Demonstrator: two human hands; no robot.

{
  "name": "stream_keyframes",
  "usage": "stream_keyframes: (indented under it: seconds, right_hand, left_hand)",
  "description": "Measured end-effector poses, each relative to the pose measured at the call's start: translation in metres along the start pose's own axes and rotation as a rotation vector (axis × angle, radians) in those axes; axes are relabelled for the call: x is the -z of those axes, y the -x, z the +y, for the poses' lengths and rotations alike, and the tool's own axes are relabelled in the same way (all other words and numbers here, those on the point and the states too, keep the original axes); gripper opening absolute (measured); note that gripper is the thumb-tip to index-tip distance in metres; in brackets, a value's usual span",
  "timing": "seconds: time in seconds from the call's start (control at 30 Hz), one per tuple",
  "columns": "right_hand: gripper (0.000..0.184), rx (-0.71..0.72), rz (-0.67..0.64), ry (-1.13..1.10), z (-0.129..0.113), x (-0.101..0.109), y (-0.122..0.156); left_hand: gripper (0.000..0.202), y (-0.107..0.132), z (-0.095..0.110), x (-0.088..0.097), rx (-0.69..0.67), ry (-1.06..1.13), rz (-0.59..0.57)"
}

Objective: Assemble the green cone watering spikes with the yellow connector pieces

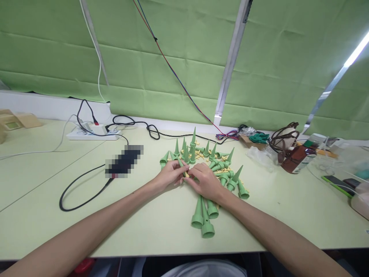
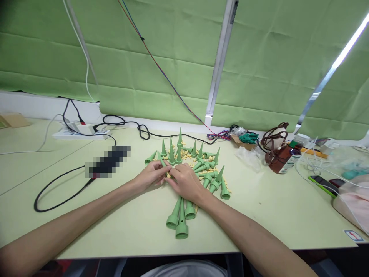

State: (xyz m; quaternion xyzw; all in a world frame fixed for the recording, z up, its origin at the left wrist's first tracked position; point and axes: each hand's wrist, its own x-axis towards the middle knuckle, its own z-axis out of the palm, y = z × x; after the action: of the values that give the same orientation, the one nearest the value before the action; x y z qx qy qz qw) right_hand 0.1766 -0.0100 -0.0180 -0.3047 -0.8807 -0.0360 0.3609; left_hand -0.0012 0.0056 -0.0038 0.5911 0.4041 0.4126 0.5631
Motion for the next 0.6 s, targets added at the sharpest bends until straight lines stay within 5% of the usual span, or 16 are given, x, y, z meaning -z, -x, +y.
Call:
stream_keyframes:
  seconds: [0.6]
  right_hand:
    - [0.023, 0.025, -0.041, 0.106, -0.0018, 0.0027, -0.0019]
  left_hand:
    - [0.034, -0.0038, -0.0011, 0.0053, -0.013, -0.002, -0.084]
